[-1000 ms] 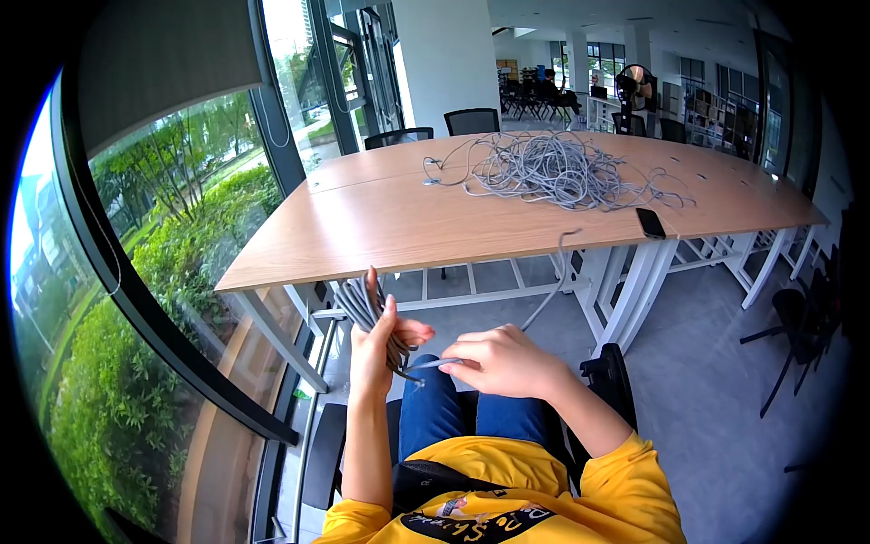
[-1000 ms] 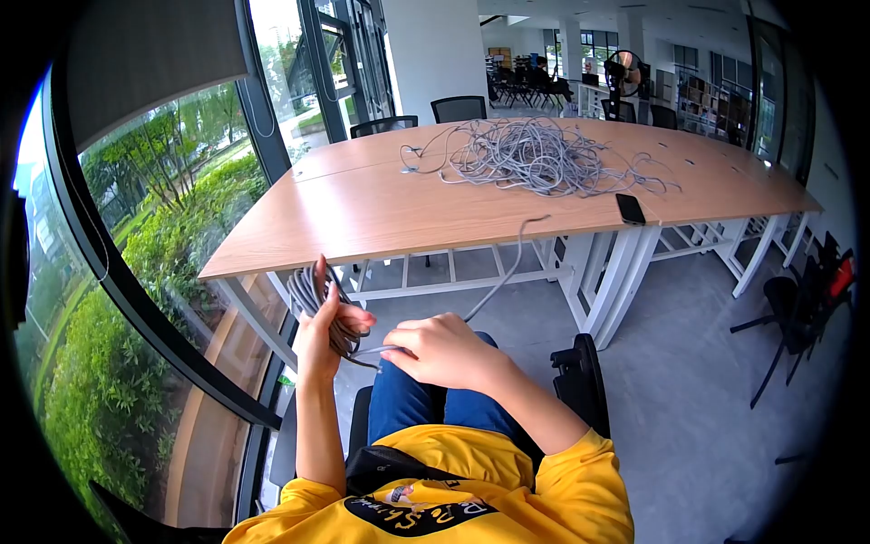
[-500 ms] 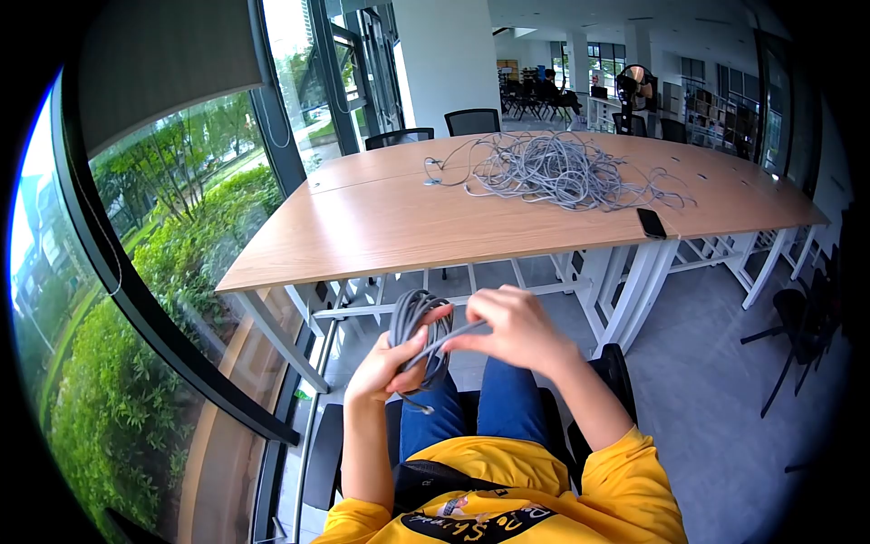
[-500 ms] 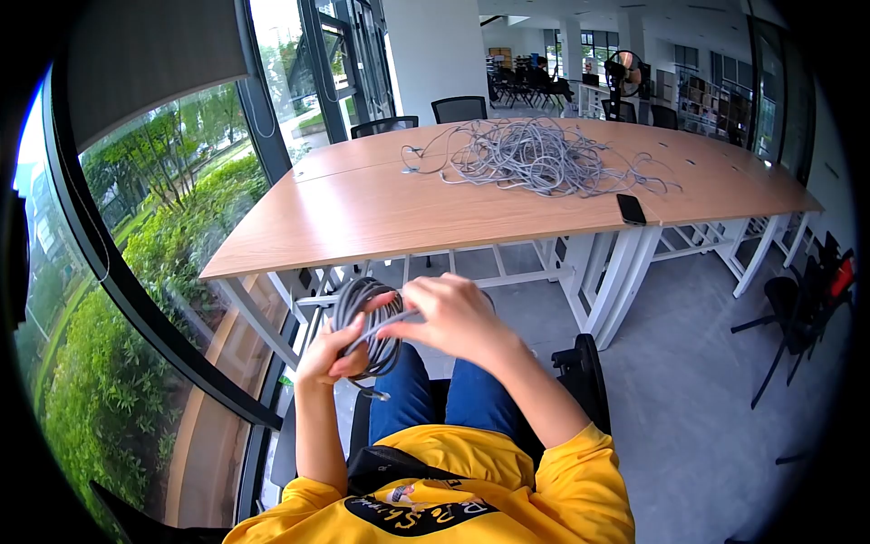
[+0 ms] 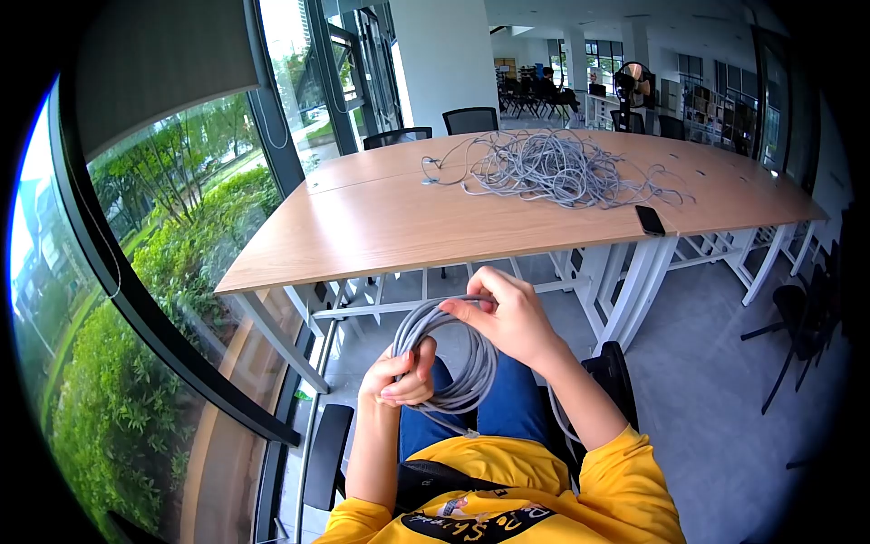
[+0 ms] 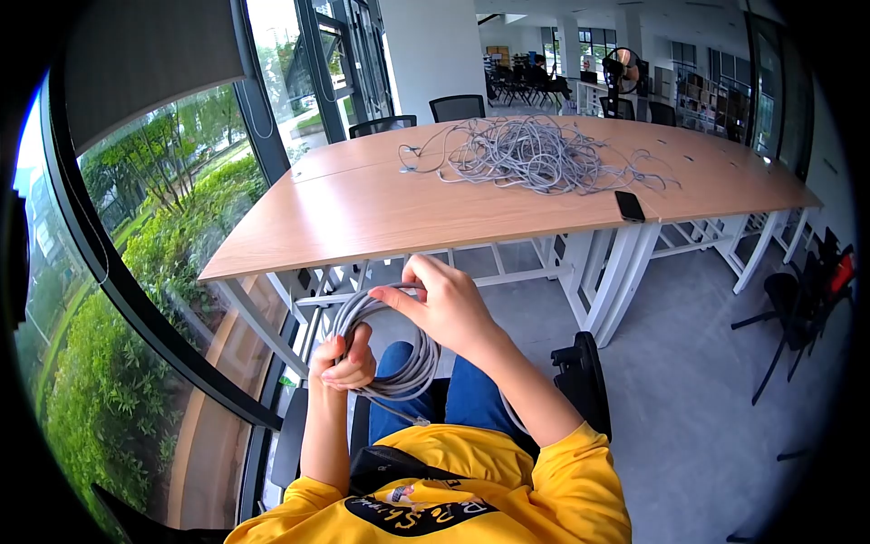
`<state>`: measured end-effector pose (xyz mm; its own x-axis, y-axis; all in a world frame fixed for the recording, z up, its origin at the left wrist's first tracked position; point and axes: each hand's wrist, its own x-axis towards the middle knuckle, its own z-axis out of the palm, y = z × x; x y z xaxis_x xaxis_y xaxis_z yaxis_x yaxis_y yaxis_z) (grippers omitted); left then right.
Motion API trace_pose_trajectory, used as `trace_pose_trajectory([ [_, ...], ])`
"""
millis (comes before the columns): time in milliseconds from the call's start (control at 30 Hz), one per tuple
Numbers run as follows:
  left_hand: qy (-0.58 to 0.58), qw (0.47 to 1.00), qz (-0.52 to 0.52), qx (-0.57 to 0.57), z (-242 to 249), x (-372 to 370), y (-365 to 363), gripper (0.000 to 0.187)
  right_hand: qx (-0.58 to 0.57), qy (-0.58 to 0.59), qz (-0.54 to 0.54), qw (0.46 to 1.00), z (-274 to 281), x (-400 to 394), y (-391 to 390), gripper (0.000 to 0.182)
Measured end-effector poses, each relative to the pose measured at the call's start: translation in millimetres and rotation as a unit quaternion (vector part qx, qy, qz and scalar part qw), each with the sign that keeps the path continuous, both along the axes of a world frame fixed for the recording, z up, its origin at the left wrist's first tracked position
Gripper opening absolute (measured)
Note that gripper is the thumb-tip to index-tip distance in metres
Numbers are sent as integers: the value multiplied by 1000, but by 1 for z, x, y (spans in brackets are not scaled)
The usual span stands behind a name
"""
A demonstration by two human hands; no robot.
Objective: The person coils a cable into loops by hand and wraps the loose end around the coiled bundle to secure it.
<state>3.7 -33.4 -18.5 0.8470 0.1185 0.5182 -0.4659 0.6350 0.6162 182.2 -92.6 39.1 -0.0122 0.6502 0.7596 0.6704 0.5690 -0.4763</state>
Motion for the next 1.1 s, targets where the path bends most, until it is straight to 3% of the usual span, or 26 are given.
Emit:
trace_pose_trajectory([
  [100,-11,1000,-23,-4,3,-2,-2,27,9,-6,-26,1000,-2,-3,-1,43],
  [200,-28,998,-53,11,3,-1,-3,26,21,-88,-63,994,-8,-3,0,50],
  [267,-30,998,-55,25,2,0,-2,26,-48,-125,-40,990,-11,1,-1,55],
  [300,-31,997,-55,38,1,0,-1,25,-54,-83,36,994,-16,4,4,55],
  [333,-31,997,-55,37,2,-1,-1,25,-54,-83,36,994,-19,4,6,55],
  [400,-8,1000,-16,17,6,-3,2,25,-200,116,200,952,-20,4,5,53],
  [600,20,1000,15,-2,5,-5,4,24,-196,98,188,957,-17,0,2,52],
  [733,80,994,70,-2,9,-1,-1,17,-176,98,159,966,-21,-1,8,43],
  [833,141,971,189,31,12,0,-3,20,-208,201,161,943,-18,-10,2,51],
  [900,161,963,214,22,17,2,-8,21,-150,179,60,971,-24,-13,4,50],
  [1000,176,953,248,11,15,5,-6,26,-83,215,76,970,-22,-17,5,49],
  [1100,191,902,385,45,19,12,-14,28,-112,200,64,971,-20,-10,8,48],
])
